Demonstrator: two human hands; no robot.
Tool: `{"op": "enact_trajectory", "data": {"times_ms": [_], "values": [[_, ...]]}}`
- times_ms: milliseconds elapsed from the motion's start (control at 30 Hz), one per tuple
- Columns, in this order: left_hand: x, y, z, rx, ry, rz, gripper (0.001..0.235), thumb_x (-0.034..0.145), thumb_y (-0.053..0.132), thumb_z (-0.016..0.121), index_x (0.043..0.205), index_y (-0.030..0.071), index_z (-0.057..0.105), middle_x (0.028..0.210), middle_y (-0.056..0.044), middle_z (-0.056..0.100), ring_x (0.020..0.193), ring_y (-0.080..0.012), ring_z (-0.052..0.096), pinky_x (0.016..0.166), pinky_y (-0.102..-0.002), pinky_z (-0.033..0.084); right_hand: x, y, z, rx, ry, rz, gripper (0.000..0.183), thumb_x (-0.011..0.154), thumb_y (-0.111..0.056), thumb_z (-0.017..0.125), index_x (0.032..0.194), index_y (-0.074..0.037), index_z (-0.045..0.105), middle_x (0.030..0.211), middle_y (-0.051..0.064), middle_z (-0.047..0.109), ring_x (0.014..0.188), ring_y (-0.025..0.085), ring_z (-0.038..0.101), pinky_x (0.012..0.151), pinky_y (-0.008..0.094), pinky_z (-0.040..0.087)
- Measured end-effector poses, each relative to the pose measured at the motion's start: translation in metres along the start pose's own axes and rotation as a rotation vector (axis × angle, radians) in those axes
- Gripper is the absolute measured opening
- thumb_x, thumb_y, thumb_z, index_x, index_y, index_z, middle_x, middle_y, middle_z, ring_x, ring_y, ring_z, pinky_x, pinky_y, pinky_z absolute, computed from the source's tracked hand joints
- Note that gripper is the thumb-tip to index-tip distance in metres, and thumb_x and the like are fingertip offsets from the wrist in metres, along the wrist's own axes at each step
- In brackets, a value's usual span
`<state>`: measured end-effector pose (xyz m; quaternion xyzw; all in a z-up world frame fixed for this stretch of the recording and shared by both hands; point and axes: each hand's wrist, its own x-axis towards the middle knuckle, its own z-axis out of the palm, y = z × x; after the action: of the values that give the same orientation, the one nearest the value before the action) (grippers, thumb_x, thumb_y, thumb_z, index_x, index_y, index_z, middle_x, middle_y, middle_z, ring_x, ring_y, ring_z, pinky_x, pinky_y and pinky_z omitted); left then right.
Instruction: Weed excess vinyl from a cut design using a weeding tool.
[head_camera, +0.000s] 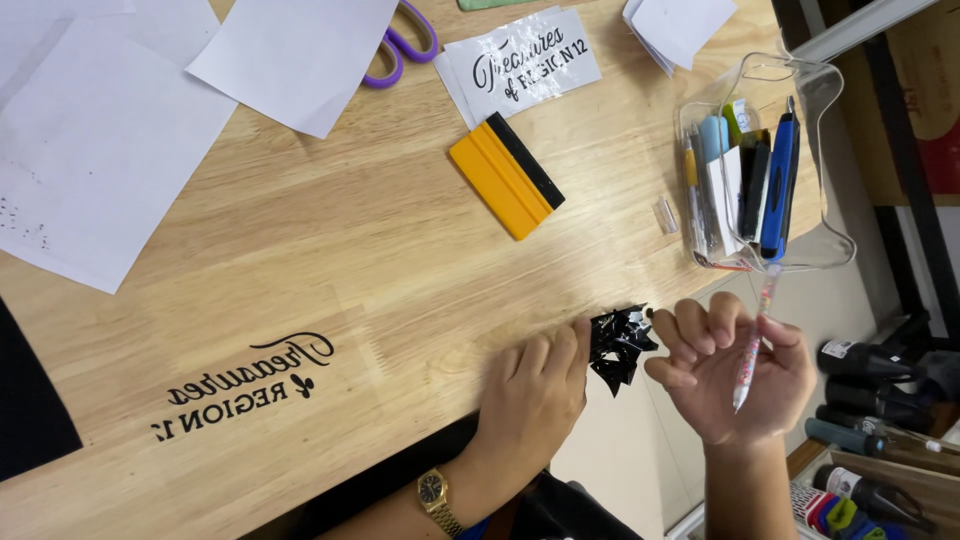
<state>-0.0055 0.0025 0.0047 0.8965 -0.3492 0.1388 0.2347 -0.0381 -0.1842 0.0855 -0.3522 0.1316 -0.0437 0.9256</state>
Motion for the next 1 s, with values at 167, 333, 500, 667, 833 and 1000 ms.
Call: {"op": "enact_trajectory", "data": {"times_ms": [167, 333, 500, 667, 833, 1000], "values": [[-0.007, -0.006, -0.002, -0.009, -0.013, 0.078, 0.04, 0.1, 0.01, 0.056, 0.139, 0.016, 0.064, 0.109, 0.0, 0.06, 0.083, -0.015, 0.051, 0.074, -0.028, 0.047, 0.004, 0.004, -0.011, 0.048, 0.013, 0.085, 0.023, 0.094, -0.023, 0.046, 0.083, -0.003, 0.047, 0.079, 0.005, 0.035, 0.074, 0.02, 0.034, 0.052, 0.027, 0.031], [-0.01, -0.01, 0.001, 0.032, 0.055, 0.192, 0.032, 0.106, 0.013, 0.054, 0.134, 0.011, 0.069, 0.118, 0.0, 0.064, 0.089, -0.0129, 0.053, 0.067, -0.026, 0.042, 0.003, 0.014, -0.021, -0.071, -0.028, 0.247, 0.028, 0.095, -0.024, 0.041, 0.088, 0.0, 0.052, 0.079, 0.007, 0.036, 0.07, 0.019, 0.034, 0.044, 0.021, 0.033], [-0.011, -0.011, 0.003, 0.02, 0.088, 0.191, 0.026, 0.105, 0.008, 0.05, 0.116, 0.01, 0.073, 0.118, -0.001, 0.065, 0.089, -0.0135, 0.053, 0.065, -0.026, 0.04, 0.008, 0.023, -0.016, -0.183, 0.077, 0.328, 0.033, 0.093, -0.029, 0.046, 0.086, 0.002, 0.054, 0.078, 0.008, 0.035, 0.069, 0.02, 0.035, 0.047, 0.028, 0.027], [-0.014, -0.012, 0.007, -0.064, 0.125, 0.22, 0.026, 0.101, 0.003, 0.049, 0.104, 0.008, 0.074, 0.114, -0.004, 0.066, 0.084, -0.0166, 0.051, 0.064, -0.028, 0.039, 0.013, 0.026, -0.02, -0.186, 0.126, 0.346, 0.032, 0.09, -0.029, 0.049, 0.084, 0.002, 0.052, 0.075, 0.009, 0.035, 0.069, 0.02, 0.035, 0.047, 0.029, 0.025], [-0.012, -0.012, 0.004, -0.053, 0.123, 0.205, 0.028, 0.102, 0.004, 0.047, 0.107, 0.008, 0.074, 0.118, -0.003, 0.066, 0.089, -0.0159, 0.054, 0.064, -0.027, 0.039, 0.009, 0.026, -0.01, -0.207, 0.139, 0.28, 0.031, 0.093, -0.028, 0.046, 0.086, 0.001, 0.056, 0.084, 0.011, 0.045, 0.077, 0.024, 0.042, 0.058, 0.038, 0.034], [-0.01, -0.012, 0.001, -0.045, 0.12, 0.198, 0.021, 0.106, 0.011, 0.051, 0.106, 0.011, 0.072, 0.12, -0.002, 0.067, 0.089, -0.0147, 0.055, 0.063, -0.027, 0.038, -0.002, 0.024, -0.019, -0.24, 0.003, 0.234, 0.038, 0.097, -0.031, 0.045, 0.099, 0.004, 0.06, 0.096, 0.016, 0.051, 0.089, 0.031, 0.049, 0.077, 0.048, 0.044]]}}
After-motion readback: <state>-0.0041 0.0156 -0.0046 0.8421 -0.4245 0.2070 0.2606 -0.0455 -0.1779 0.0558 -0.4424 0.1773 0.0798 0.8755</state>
